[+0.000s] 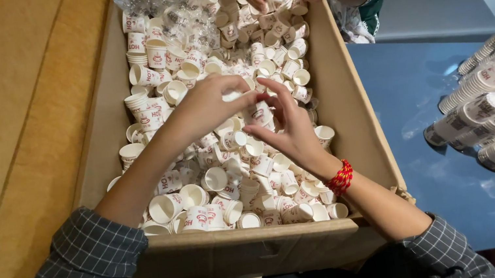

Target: The recorder sorts through a large box of paper coffee cups, stacks them, and places a stack into a plastic sleeve for packaging.

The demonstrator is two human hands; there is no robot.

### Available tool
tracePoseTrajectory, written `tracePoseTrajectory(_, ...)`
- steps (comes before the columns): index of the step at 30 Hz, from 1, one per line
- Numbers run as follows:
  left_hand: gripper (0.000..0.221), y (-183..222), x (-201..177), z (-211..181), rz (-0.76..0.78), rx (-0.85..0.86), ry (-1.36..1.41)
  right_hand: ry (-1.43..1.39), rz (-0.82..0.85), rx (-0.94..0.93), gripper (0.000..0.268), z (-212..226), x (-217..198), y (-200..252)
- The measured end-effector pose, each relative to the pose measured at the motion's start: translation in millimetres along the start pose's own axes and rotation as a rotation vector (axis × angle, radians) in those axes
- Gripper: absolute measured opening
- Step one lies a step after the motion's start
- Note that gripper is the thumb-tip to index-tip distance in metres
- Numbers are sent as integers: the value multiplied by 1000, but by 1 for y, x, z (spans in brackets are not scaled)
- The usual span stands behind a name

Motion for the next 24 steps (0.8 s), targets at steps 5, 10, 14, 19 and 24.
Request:
tracePoseTrajectory(5,29,-4,-17,31,6,-365,405,-396,-192,-114,73,17,-17,-5)
tracePoseTrajectory(10,24,-6,4,32,220,-475,1031,-753,-233,210,56,-20,-6,-2)
tracePoseTrajectory(14,33,-5,25,41,321,-524,947,-747,-178,210,41,-32,-1,5)
tracePoseTrajectory(19,45,-10,22,54,224,-505,841,-663,-2,184,35,-29,10,7)
tracePoseTrajectory(24,60,-15,37,61,148,-462,824,-639,76,205,46,-10,20,12)
Point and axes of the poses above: each hand's wrist, its own y-axis away from the middle knuckle, its own x-axis out of the palm, z = x × y, the point moved 7 cm from there along -y, towards the middle knuckle, and after that the axes turned 13 degrees about -x, right-handed, at the moved point
